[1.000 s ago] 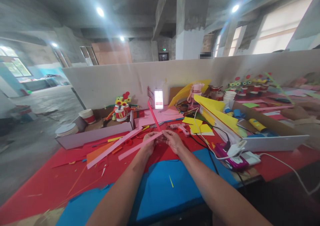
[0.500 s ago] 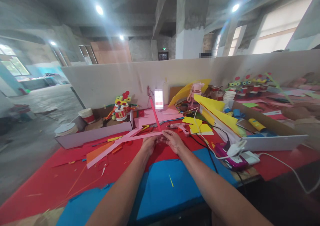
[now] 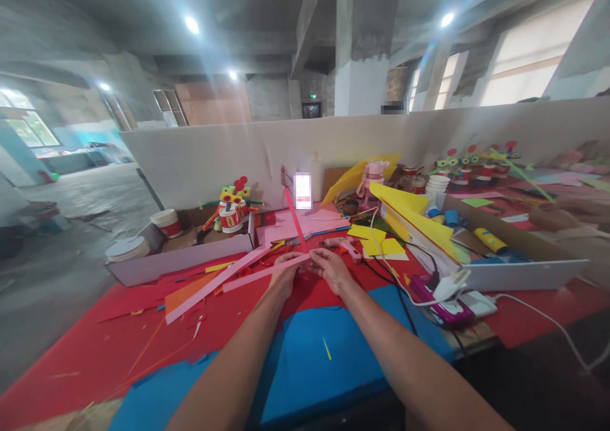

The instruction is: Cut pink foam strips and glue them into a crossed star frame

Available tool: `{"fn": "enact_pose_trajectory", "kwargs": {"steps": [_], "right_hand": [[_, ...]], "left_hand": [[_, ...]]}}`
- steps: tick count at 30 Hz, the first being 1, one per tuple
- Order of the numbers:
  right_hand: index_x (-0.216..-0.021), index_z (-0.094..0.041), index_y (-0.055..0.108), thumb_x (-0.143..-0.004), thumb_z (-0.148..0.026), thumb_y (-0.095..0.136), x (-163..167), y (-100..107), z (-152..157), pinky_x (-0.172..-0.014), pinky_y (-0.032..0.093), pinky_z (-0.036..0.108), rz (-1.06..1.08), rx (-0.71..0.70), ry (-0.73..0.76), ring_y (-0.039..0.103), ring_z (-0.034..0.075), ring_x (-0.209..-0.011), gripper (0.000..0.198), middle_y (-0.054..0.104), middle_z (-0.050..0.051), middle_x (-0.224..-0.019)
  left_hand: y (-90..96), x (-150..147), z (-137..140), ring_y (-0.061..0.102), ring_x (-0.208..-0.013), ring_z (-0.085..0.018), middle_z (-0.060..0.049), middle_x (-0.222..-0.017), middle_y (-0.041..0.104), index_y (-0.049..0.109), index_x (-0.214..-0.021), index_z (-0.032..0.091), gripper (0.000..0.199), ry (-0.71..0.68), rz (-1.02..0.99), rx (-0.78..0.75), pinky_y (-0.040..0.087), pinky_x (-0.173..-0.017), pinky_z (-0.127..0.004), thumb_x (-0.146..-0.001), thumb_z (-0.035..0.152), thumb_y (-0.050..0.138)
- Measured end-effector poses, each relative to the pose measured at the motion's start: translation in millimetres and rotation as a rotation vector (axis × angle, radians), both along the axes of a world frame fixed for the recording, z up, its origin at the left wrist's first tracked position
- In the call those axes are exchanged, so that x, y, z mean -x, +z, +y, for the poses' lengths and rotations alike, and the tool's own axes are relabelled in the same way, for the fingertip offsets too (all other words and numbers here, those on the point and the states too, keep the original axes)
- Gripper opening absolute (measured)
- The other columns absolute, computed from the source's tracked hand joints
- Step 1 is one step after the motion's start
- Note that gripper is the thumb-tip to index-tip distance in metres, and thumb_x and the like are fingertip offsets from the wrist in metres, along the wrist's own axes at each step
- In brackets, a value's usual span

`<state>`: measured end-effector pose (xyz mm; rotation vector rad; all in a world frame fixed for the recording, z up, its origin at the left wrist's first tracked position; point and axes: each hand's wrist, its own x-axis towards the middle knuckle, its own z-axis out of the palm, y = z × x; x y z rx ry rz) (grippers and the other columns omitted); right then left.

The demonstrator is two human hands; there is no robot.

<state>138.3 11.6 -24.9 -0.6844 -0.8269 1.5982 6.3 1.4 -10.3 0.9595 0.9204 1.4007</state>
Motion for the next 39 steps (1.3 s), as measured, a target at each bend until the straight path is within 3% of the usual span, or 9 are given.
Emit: {"fn": "enact_pose_trajectory", "kwargs": {"steps": [7, 14, 20, 25, 29, 34, 39], "right_hand": [[-0.075, -0.016, 0.070, -0.050, -0.042, 0.088, 0.2, -2.1, -0.9, -0.070, 0.056, 0.032, -0.055, -0.017, 0.014, 0.063, 0.014, -0.062, 0.040, 0.064, -0.001, -0.062], [-0.070, -0.018, 0.069, -0.055, -0.042, 0.082, 2.6, -1.4, 2.5, -0.063, 0.054, 0.033, -0.247, -0.137, -0.176, 0.061, 0.016, -0.057, 0.031, 0.066, 0.000, -0.059], [-0.071, -0.021, 0.069, -0.064, -0.042, 0.075, 3.7, 0.5, 2.8, -0.063, 0.054, 0.033, -0.301, -0.216, -0.319, 0.064, 0.019, -0.060, 0.023, 0.068, 0.001, -0.063], [-0.069, -0.020, 0.066, -0.056, -0.045, 0.081, 6.8, 0.5, 0.8, -0.065, 0.057, 0.034, -0.189, -0.162, -0.158, 0.065, 0.018, -0.060, 0.032, 0.067, 0.000, -0.062], [-0.068, -0.019, 0.066, -0.056, -0.050, 0.081, 5.3, -1.4, 2.1, -0.067, 0.057, 0.032, -0.193, -0.171, -0.088, 0.064, 0.016, -0.062, 0.036, 0.066, -0.001, -0.063], [-0.065, -0.018, 0.067, -0.058, -0.053, 0.076, 3.3, -5.9, 5.7, -0.061, 0.056, 0.032, -0.364, -0.216, -0.169, 0.061, 0.017, -0.055, 0.037, 0.064, 0.000, -0.057], [-0.067, -0.020, 0.067, -0.071, -0.050, 0.064, 3.4, -6.9, 5.9, -0.056, 0.052, 0.029, -0.560, -0.312, -0.289, 0.064, 0.019, -0.055, 0.030, 0.067, 0.003, -0.057]], "left_hand": [[1.5, 0.9, -2.1, 0.056, -0.048, -0.011, -0.004, -0.056, 0.066, 0.070, -0.063, 0.013, 0.022, -0.009, 0.039, 0.004, 0.043, -0.050, -0.023, -0.050, 0.024, 0.083], [2.2, -0.4, -2.5, 0.054, -0.048, -0.010, -0.005, -0.055, 0.065, 0.071, -0.064, 0.011, 0.021, -0.049, 0.036, -0.023, 0.040, -0.048, -0.021, -0.053, 0.025, 0.082], [7.2, -4.4, -5.2, 0.061, -0.060, -0.013, -0.009, -0.071, 0.071, 0.073, -0.075, 0.010, 0.032, -0.145, 0.027, 0.012, 0.045, -0.053, -0.022, -0.054, 0.030, 0.086], [3.0, -0.7, -0.6, 0.062, -0.057, -0.015, -0.007, -0.065, 0.070, 0.072, -0.071, 0.011, 0.032, 0.012, 0.046, -0.030, 0.048, -0.056, -0.025, -0.054, 0.034, 0.086], [1.1, 1.2, 2.4, 0.061, -0.056, -0.015, -0.006, -0.062, 0.070, 0.072, -0.065, 0.012, 0.028, 0.053, 0.129, -0.062, 0.048, -0.058, -0.026, -0.053, 0.033, 0.084], [4.6, -0.4, -0.9, 0.056, -0.052, -0.013, -0.003, -0.055, 0.065, 0.068, -0.060, 0.013, 0.025, 0.111, 0.237, -0.085, 0.043, -0.053, -0.023, -0.056, 0.033, 0.082], [5.0, -0.8, -2.5, 0.054, -0.049, -0.011, -0.003, -0.053, 0.063, 0.068, -0.060, 0.012, 0.028, 0.076, 0.218, -0.072, 0.041, -0.049, -0.022, -0.056, 0.035, 0.082]]}}
